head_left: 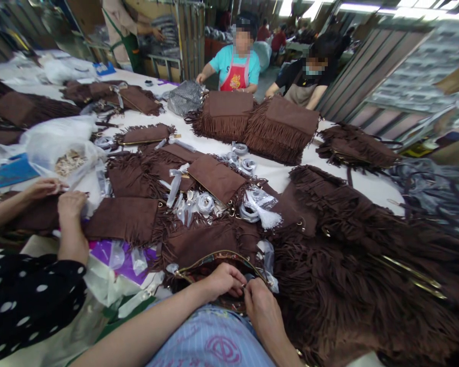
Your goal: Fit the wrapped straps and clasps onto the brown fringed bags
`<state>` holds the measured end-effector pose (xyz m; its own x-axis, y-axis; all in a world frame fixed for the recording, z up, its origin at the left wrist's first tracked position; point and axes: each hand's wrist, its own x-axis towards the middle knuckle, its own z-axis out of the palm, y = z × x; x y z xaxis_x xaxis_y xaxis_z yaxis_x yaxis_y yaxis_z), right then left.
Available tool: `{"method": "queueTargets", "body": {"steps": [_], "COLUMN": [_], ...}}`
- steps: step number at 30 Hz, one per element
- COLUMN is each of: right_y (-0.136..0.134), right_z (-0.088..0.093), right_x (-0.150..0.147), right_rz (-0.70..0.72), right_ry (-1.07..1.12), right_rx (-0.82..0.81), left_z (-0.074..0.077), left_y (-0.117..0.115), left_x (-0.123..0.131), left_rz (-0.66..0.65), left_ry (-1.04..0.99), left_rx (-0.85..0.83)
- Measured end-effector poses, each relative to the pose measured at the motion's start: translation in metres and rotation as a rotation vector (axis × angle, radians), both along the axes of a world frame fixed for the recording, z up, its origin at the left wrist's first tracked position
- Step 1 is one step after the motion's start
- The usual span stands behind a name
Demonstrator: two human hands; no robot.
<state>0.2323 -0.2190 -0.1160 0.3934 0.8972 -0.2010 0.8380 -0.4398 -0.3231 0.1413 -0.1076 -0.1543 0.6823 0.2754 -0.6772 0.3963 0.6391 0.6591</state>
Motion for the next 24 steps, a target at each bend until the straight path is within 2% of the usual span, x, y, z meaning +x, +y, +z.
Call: {"method": "queueTargets", "body": {"steps": [5,8,10,13,14,15,17,19,22,24], "right_y": [0.002,0.000,-0.004,-0.009,-0.009,-0.009,-0.004,0.005,0.021,0.031], "right_z": [-0.005,-0.007,-0.006,-0.001,0.003,0.007,0.017,0.026,0.037,0.041], "right_x": [-0.002,0.001,0.006,0.019,0.024,0.027,0.031,0.030,0.022,0.015], "right_rz": [0.066,0.082,0.048,0.034,0.014,-0.021,-0.124,-0.183,-0.143,-0.085], "right_ry": [-0.014,-0.026,-0.043,0.065,0.142,0.224,0.356,0.429,0.441,0.420], "right_rx": [0.116,0.185,0.264,0.425,0.478,0.522,0.581,0.596,0.614,0.629], "left_z": [-0.008,-0.004,0.008,0.039,0.052,0.064,0.083,0.094,0.094,0.090], "left_y": [-0.003,0.000,0.005,0.012,0.013,0.014,0.013,0.010,0.006,0.005], "left_x": [0.001,0.004,0.004,-0.002,-0.004,-0.006,-0.008,-0.009,-0.008,-0.008], "left_rz": [-0.021,0.001,-0.009,-0.071,-0.082,-0.082,-0.076,-0.074,-0.066,-0.039], "left_ry": [0.017,0.032,0.003,-0.095,-0.127,-0.146,-0.175,-0.210,-0.238,-0.229], "left_rx": [0.119,0.211,0.408,0.833,0.912,0.922,0.798,0.573,0.246,0.109]}}
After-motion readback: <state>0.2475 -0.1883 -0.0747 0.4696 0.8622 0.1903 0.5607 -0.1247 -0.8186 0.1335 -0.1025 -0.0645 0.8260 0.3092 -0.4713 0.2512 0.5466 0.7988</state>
